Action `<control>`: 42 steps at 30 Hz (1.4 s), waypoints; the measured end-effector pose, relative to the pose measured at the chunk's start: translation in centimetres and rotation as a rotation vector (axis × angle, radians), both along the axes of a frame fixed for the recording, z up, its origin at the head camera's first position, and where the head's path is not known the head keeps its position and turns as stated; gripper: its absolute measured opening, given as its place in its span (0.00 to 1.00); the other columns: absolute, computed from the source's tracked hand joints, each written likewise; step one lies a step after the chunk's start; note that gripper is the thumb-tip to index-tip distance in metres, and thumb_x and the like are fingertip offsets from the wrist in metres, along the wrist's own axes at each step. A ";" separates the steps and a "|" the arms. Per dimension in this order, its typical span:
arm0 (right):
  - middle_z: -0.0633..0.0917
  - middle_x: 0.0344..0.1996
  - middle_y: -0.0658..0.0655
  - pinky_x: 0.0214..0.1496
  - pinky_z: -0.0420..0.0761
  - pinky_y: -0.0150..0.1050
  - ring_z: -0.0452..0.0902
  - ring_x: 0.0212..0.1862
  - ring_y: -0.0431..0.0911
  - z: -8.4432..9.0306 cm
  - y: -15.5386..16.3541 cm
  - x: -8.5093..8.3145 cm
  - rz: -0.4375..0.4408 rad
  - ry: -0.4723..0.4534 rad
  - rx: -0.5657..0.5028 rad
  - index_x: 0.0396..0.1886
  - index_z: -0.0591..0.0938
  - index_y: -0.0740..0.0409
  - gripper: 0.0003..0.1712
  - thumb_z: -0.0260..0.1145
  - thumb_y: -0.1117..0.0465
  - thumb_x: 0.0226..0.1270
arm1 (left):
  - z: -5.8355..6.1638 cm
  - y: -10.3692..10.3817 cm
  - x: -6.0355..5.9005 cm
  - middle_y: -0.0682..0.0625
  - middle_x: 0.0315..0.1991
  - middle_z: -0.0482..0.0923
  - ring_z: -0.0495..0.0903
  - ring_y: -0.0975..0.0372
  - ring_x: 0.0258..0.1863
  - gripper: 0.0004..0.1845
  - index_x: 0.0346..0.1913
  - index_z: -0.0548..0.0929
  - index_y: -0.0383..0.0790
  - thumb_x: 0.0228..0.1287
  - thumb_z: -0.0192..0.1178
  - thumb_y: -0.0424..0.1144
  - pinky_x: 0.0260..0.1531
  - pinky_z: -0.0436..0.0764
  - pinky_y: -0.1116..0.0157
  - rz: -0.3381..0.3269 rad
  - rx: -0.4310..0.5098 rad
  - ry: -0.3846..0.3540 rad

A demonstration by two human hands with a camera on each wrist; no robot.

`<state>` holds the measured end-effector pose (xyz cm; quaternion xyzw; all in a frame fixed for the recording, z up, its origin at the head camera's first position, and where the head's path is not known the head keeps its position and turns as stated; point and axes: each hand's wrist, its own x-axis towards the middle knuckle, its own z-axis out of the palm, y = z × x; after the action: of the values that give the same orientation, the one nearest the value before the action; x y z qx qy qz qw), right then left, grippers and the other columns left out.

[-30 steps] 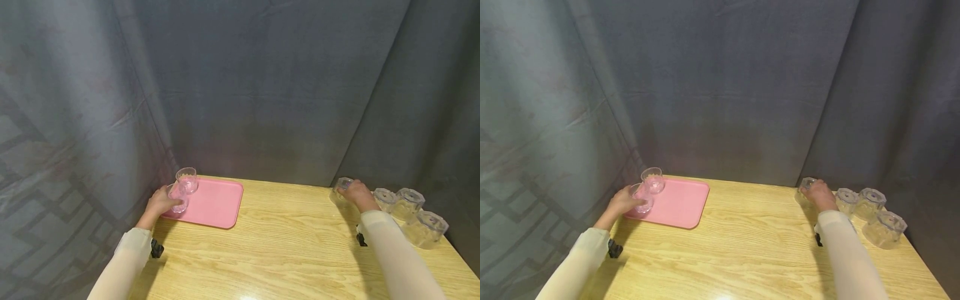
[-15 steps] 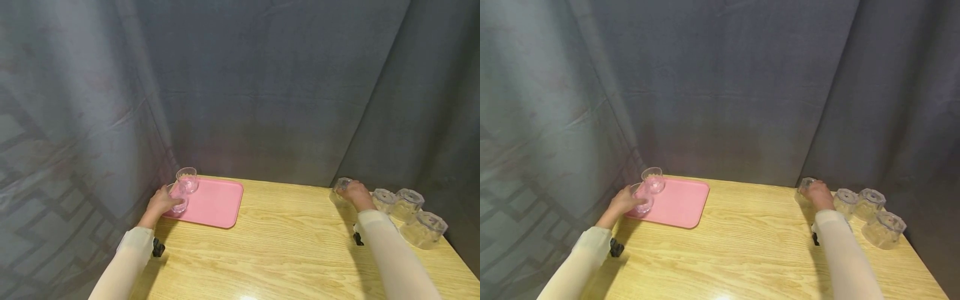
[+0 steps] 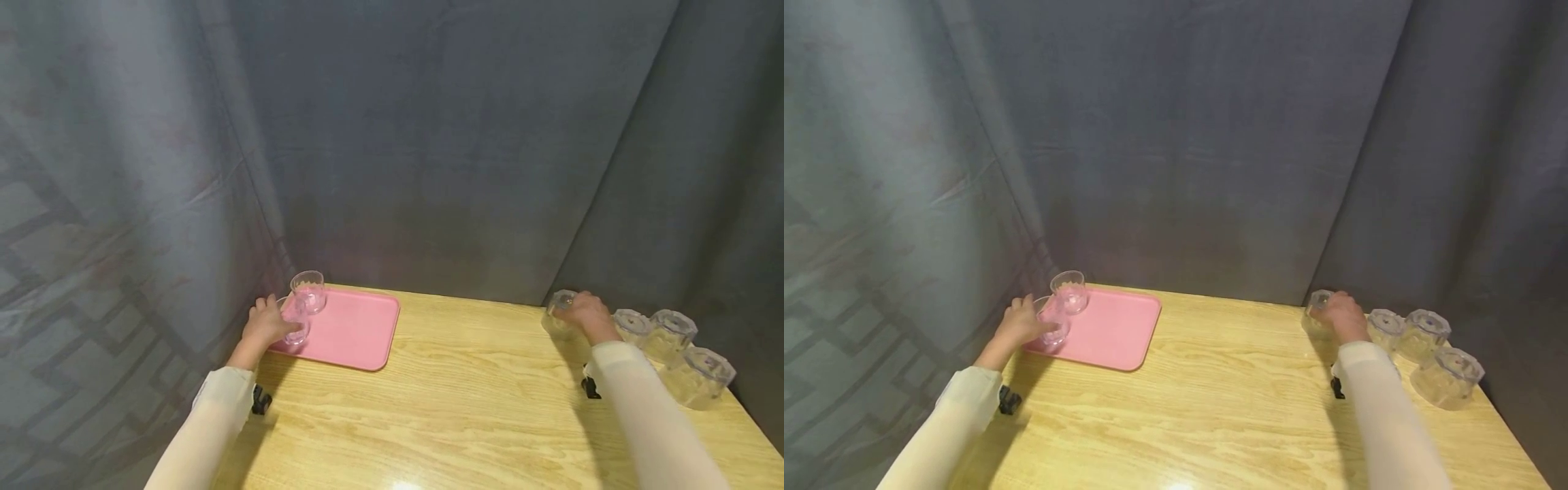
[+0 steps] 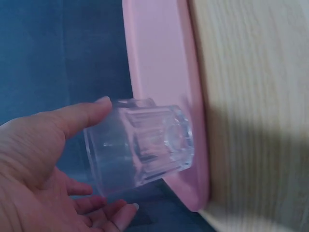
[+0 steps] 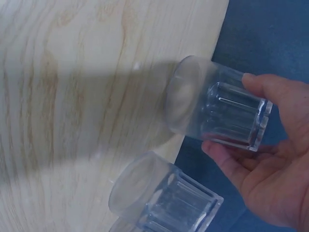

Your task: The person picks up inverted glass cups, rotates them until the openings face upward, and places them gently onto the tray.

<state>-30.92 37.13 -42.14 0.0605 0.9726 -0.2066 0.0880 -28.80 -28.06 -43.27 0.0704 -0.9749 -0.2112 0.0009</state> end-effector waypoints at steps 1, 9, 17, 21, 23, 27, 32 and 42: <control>0.67 0.52 0.91 0.57 0.73 0.69 0.67 0.55 0.82 0.2 0.1 0.0 0.004 -0.001 0.008 0.55 0.61 0.92 0.47 0.61 0.45 0.69 | 0.2 0.1 0.0 0.19 0.69 0.51 0.55 0.27 0.68 0.59 0.74 0.47 0.17 0.57 0.71 0.52 0.64 0.64 0.31 -0.002 -0.005 0.003; 0.69 0.52 0.91 0.50 0.78 0.66 0.71 0.52 0.81 1.7 0.5 0.2 0.051 0.005 0.017 0.57 0.62 0.93 0.50 0.61 0.42 0.69 | 1.9 1.4 0.3 0.20 0.70 0.52 0.53 0.29 0.69 0.57 0.74 0.48 0.17 0.60 0.69 0.52 0.65 0.63 0.32 -0.022 -0.065 0.019; 0.72 0.49 0.88 0.37 0.80 0.54 0.76 0.44 0.72 2.5 0.8 1.2 0.047 0.044 -0.033 0.55 0.66 0.90 0.52 0.65 0.39 0.66 | 2.5 3.4 0.6 0.23 0.68 0.58 0.57 0.32 0.67 0.52 0.74 0.54 0.21 0.60 0.68 0.53 0.62 0.66 0.33 -0.056 -0.046 0.096; 0.78 0.40 0.79 0.33 0.79 0.49 0.78 0.38 0.64 2.6 0.9 1.8 0.038 0.074 -0.039 0.43 0.72 0.80 0.43 0.65 0.37 0.66 | 2.8 4.5 0.7 0.25 0.67 0.61 0.60 0.33 0.66 0.51 0.74 0.57 0.25 0.59 0.69 0.53 0.59 0.69 0.34 -0.078 -0.034 0.174; 0.78 0.40 0.77 0.34 0.80 0.50 0.77 0.38 0.63 2.7 0.8 2.3 0.031 0.084 -0.062 0.43 0.72 0.78 0.43 0.64 0.36 0.66 | 2.9 5.1 0.8 0.25 0.67 0.62 0.61 0.34 0.66 0.50 0.74 0.58 0.25 0.60 0.69 0.53 0.59 0.69 0.34 -0.097 -0.019 0.205; 0.67 0.57 0.88 0.46 0.78 0.64 0.71 0.52 0.77 3.0 0.6 3.6 0.006 0.102 -0.137 0.67 0.58 0.85 0.58 0.61 0.32 0.68 | 3.2 6.3 1.1 0.27 0.70 0.61 0.60 0.35 0.68 0.48 0.74 0.59 0.25 0.62 0.67 0.52 0.61 0.68 0.34 -0.152 0.043 0.255; 0.57 0.66 0.88 0.49 0.75 0.67 0.63 0.60 0.80 3.2 0.0 4.9 -0.016 0.153 -0.226 0.75 0.42 0.82 0.65 0.58 0.31 0.70 | 3.4 7.5 1.4 0.31 0.71 0.62 0.57 0.37 0.71 0.44 0.74 0.62 0.28 0.63 0.67 0.51 0.67 0.63 0.36 -0.189 0.106 0.323; 0.51 0.72 0.85 0.59 0.68 0.73 0.55 0.68 0.80 3.2 -2.1 7.8 -0.061 0.256 -0.393 0.78 0.41 0.75 0.64 0.59 0.31 0.69 | 3.5 9.5 2.0 0.32 0.70 0.66 0.58 0.39 0.73 0.42 0.73 0.65 0.28 0.63 0.69 0.48 0.73 0.53 0.40 -0.214 0.215 0.393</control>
<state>-23.16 35.00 -38.93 0.0449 0.9145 -0.4007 -0.0322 -26.77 -18.60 -39.73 -0.0760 -0.9299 -0.3221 0.1609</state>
